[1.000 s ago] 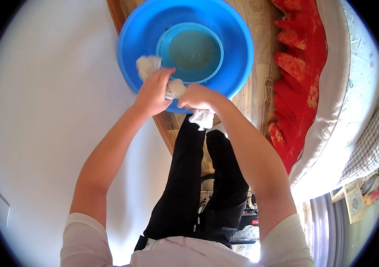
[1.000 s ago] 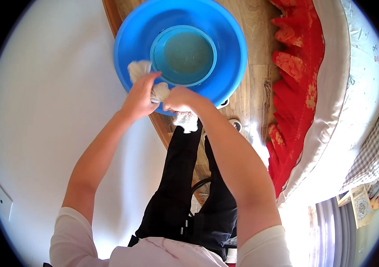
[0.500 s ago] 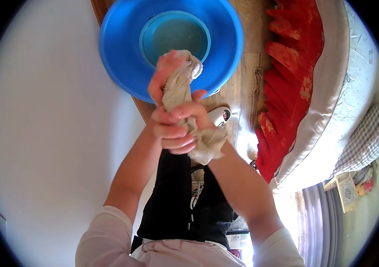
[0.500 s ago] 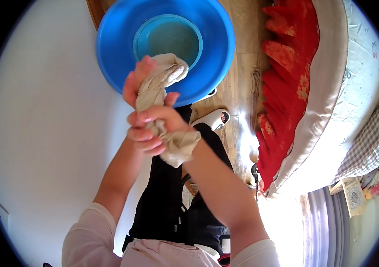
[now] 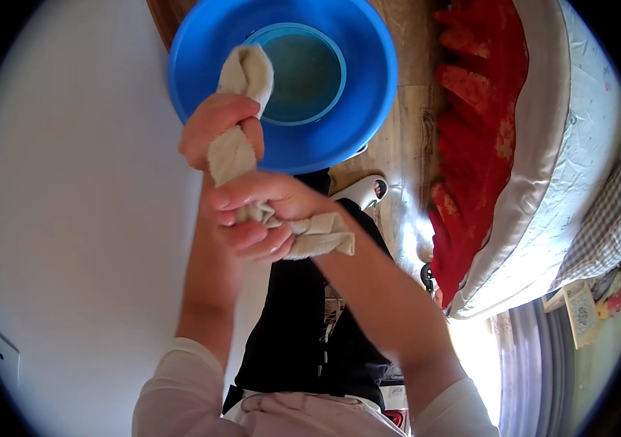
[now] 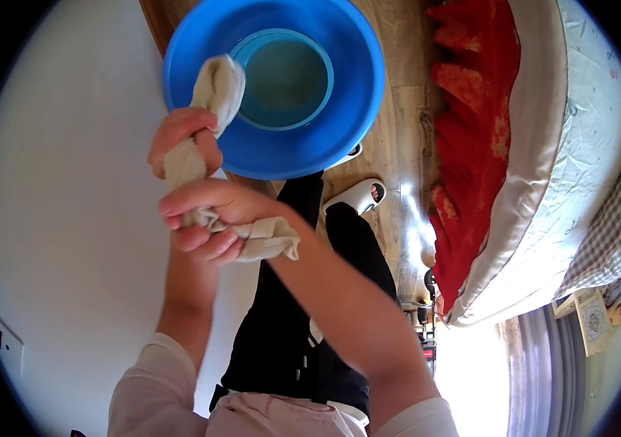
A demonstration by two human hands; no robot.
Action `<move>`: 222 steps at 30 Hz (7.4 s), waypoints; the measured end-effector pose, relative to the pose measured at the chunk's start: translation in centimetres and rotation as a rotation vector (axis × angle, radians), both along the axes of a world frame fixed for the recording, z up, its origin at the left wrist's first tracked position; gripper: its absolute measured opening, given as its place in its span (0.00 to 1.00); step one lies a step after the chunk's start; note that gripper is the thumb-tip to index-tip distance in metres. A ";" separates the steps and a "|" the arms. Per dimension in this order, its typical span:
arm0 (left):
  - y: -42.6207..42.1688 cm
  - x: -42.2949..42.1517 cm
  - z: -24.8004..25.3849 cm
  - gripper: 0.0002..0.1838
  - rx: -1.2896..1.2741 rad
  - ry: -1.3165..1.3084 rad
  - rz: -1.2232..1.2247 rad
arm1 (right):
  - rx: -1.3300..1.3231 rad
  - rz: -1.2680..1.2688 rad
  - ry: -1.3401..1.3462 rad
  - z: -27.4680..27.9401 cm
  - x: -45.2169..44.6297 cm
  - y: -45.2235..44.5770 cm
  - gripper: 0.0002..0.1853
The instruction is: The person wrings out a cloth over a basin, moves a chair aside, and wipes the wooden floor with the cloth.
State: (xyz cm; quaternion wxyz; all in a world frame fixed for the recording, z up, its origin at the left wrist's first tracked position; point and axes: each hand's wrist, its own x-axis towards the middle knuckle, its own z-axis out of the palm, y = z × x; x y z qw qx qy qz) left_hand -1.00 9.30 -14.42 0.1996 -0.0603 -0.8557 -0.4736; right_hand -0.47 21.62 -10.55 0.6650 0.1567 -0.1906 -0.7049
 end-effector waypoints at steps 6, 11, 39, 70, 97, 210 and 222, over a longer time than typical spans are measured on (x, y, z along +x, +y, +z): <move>-5.9 -2.0 -3.4 0.11 -0.508 -0.183 -0.735 | 0.674 0.465 0.778 -4.5 -0.7 1.4 0.11; -6.1 -2.8 -2.7 0.15 -0.895 -0.594 -0.816 | 0.959 0.719 1.482 -7.3 -2.6 0.4 0.12; -3.8 6.9 -7.0 0.14 2.529 -1.800 -0.215 | 1.117 -0.368 2.683 -16.7 -2.6 0.6 0.05; -4.7 5.4 -0.3 0.19 0.791 -1.771 0.169 | 0.981 0.669 2.386 -12.5 -1.1 1.1 0.08; -6.2 0.9 -6.8 0.20 1.049 -2.183 -0.386 | 0.962 0.456 2.449 -15.8 -2.1 0.7 0.07; 135.4 67.8 40.7 0.28 -0.091 -1.968 -1.332 | 1.105 -2.664 -1.197 36.7 96.0 109.8 0.39; 155.1 59.2 39.6 0.20 -0.066 -1.632 -1.157 | 0.986 -2.226 -0.769 32.4 91.3 140.5 0.19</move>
